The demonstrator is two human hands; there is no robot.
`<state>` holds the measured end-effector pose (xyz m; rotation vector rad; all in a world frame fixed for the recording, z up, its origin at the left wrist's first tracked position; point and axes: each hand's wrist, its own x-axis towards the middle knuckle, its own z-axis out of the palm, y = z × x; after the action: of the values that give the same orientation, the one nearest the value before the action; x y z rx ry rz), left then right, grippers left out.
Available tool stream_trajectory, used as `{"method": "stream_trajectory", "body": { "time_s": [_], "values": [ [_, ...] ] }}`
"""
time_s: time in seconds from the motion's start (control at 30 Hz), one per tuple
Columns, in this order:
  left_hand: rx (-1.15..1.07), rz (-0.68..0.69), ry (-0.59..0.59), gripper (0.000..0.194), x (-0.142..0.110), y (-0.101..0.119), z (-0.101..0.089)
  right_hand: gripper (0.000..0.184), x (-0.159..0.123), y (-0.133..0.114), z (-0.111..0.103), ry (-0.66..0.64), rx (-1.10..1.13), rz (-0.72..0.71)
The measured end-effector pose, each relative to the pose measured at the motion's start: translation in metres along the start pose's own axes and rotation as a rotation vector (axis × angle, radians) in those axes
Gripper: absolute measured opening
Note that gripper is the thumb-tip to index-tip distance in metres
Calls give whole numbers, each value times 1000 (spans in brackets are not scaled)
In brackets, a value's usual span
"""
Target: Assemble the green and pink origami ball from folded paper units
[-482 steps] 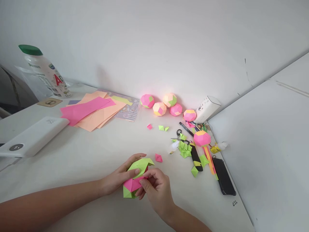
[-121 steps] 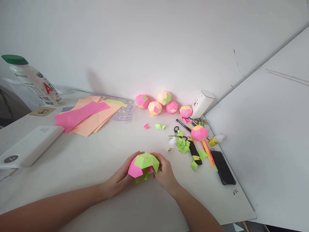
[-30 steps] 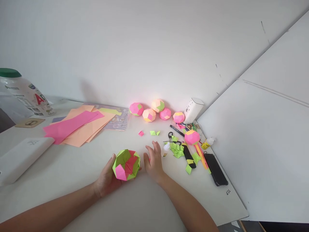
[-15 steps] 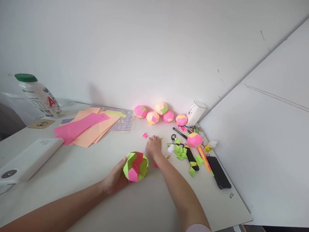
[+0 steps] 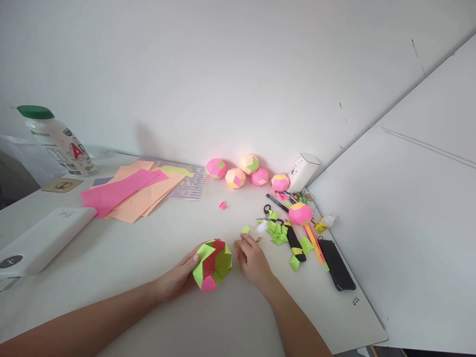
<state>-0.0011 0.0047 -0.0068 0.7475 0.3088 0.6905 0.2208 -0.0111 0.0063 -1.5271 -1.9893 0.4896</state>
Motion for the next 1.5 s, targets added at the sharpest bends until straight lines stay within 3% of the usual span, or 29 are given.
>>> {"method": "stream_trajectory", "body": {
  "time_s": [0.23,0.43,0.67,0.83,1.0,1.2,1.5],
  "values": [
    [-41,-55,31,51,1,7,5,33,0,-2,5,96,-142,9],
    [-127,-114,49,56,2,9,1,19,3,-2,7,194,-88,-101],
    [-54,-155,-103,56,-3,6,0,16,7,2,7,279,31,-203],
    [-12,-100,-155,60,-5,9,4,24,9,-2,1,348,116,-418],
    [25,-82,-181,68,-7,9,3,30,6,-7,-1,279,181,-521],
    [36,-71,-205,69,-7,8,2,25,5,-12,-2,209,338,-417],
    [210,-127,-225,81,-10,12,5,15,1,-15,-1,120,634,-52]
  ]
}}
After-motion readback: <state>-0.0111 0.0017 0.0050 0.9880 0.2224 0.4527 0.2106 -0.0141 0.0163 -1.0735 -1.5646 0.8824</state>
